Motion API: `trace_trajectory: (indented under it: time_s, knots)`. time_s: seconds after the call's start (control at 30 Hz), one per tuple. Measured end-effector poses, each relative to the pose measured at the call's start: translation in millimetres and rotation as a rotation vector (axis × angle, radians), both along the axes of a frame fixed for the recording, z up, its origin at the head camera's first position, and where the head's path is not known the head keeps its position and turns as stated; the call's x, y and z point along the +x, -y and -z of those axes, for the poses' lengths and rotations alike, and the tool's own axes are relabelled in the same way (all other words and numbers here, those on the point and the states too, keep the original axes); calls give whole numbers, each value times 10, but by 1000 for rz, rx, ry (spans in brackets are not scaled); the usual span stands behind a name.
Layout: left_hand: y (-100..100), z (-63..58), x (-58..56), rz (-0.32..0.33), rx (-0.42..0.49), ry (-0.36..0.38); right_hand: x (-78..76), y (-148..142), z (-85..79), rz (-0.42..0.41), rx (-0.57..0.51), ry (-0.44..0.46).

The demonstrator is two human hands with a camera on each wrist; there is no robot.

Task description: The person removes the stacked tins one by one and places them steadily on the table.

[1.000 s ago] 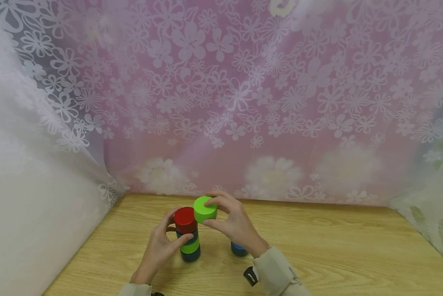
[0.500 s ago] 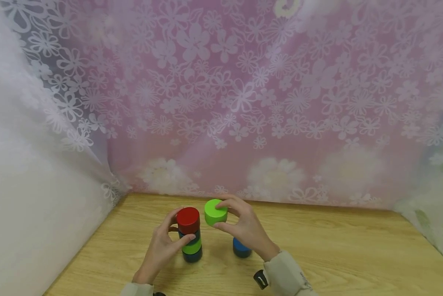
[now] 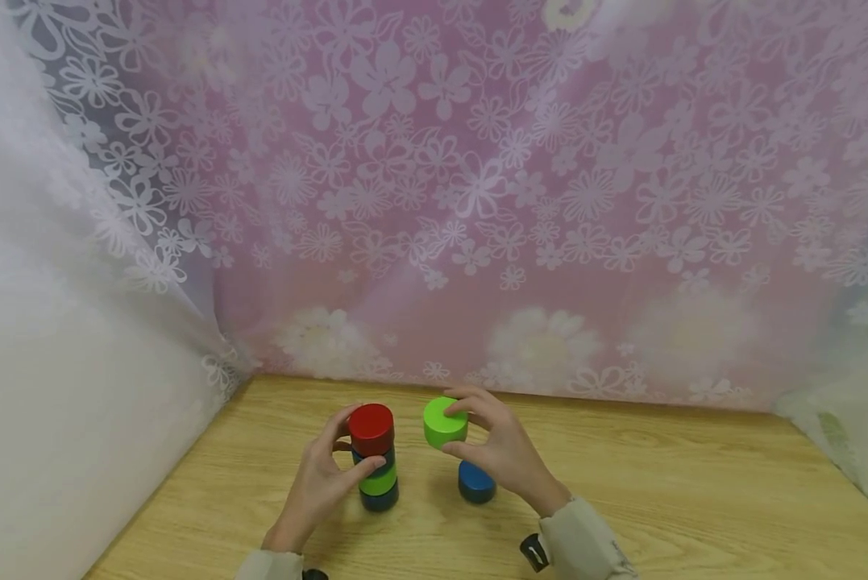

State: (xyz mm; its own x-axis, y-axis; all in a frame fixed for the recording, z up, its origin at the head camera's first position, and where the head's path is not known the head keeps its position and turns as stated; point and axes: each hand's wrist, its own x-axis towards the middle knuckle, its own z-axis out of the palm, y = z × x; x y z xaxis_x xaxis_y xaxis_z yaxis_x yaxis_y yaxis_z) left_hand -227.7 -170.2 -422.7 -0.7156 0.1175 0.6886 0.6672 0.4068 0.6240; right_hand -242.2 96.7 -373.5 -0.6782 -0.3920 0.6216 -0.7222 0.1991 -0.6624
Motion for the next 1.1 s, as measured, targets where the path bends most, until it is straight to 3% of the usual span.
trace_trajectory:
  time_s: [0.17,0.5,1.1]
  knots:
    - [3,16,-10,1,4,33,-10,-80,49,-3,4,0]
    - [15,33,-14,4,0,25,-20,-217,136,1,14,-9]
    - [5,14,-16,5,13,65,2,-407,248,78,71,-10]
